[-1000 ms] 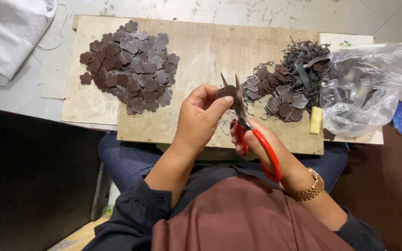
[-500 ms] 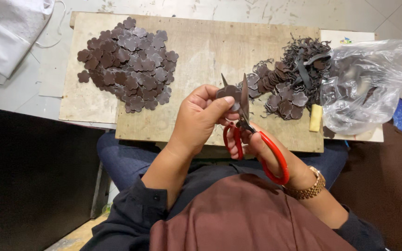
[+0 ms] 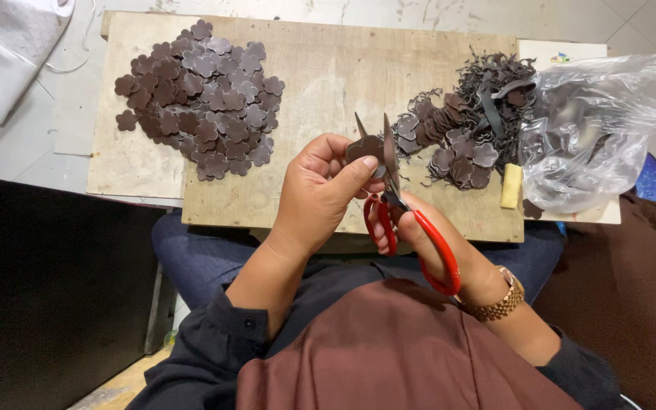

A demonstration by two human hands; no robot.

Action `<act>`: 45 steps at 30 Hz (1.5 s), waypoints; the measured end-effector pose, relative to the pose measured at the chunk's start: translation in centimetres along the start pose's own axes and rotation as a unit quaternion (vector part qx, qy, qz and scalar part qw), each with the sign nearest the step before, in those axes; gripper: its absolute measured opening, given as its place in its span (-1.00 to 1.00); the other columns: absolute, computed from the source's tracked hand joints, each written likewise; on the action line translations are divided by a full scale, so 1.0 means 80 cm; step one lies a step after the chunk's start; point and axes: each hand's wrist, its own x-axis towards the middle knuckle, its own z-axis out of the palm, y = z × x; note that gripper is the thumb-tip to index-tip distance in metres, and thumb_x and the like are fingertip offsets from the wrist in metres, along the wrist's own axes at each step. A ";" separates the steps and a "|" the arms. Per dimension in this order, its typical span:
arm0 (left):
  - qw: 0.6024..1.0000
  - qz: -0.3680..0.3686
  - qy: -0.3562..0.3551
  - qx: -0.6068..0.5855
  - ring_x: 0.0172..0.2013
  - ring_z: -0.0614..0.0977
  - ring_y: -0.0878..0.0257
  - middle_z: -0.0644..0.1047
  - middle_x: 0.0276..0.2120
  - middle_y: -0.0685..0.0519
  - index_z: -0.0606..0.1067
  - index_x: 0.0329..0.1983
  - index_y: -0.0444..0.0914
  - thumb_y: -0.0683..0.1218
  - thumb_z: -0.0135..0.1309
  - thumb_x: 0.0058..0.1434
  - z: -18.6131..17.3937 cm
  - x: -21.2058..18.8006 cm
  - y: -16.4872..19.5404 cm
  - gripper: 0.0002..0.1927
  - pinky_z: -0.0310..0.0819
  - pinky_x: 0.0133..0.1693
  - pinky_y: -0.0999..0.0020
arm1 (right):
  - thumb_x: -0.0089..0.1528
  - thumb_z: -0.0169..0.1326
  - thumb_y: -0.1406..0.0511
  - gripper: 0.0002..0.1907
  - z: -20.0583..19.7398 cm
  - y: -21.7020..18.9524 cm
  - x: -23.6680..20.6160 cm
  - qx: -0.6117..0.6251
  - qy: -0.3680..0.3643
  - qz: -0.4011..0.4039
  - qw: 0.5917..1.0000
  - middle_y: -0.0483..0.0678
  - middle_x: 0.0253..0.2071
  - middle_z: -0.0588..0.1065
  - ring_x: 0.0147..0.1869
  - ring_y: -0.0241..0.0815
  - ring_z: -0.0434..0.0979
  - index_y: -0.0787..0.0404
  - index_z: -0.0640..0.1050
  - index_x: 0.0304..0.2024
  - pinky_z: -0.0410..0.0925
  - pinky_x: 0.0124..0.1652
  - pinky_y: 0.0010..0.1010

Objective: The person uses red-handled scissors to trim the edges of small, dark brown, flower-shaped leather pieces. They hold each piece in their left hand and carefully cut around the perimeter with their right hand, then place the trimmed piece onto a growing pile on the left side of the wooden board.

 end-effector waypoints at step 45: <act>0.998 -0.037 0.007 -0.049 -0.37 0.60 0.36 0.60 -0.34 0.04 0.47 -0.20 -0.30 -0.20 0.13 0.33 -0.003 0.014 -0.020 -0.93 0.55 -0.26 0.43 | 0.43 -0.23 -0.15 -0.37 -0.001 0.006 0.011 0.039 -0.024 -0.030 0.998 -0.13 -0.21 0.39 -0.18 -0.32 0.34 0.29 0.41 0.01 0.30 -0.11 -0.48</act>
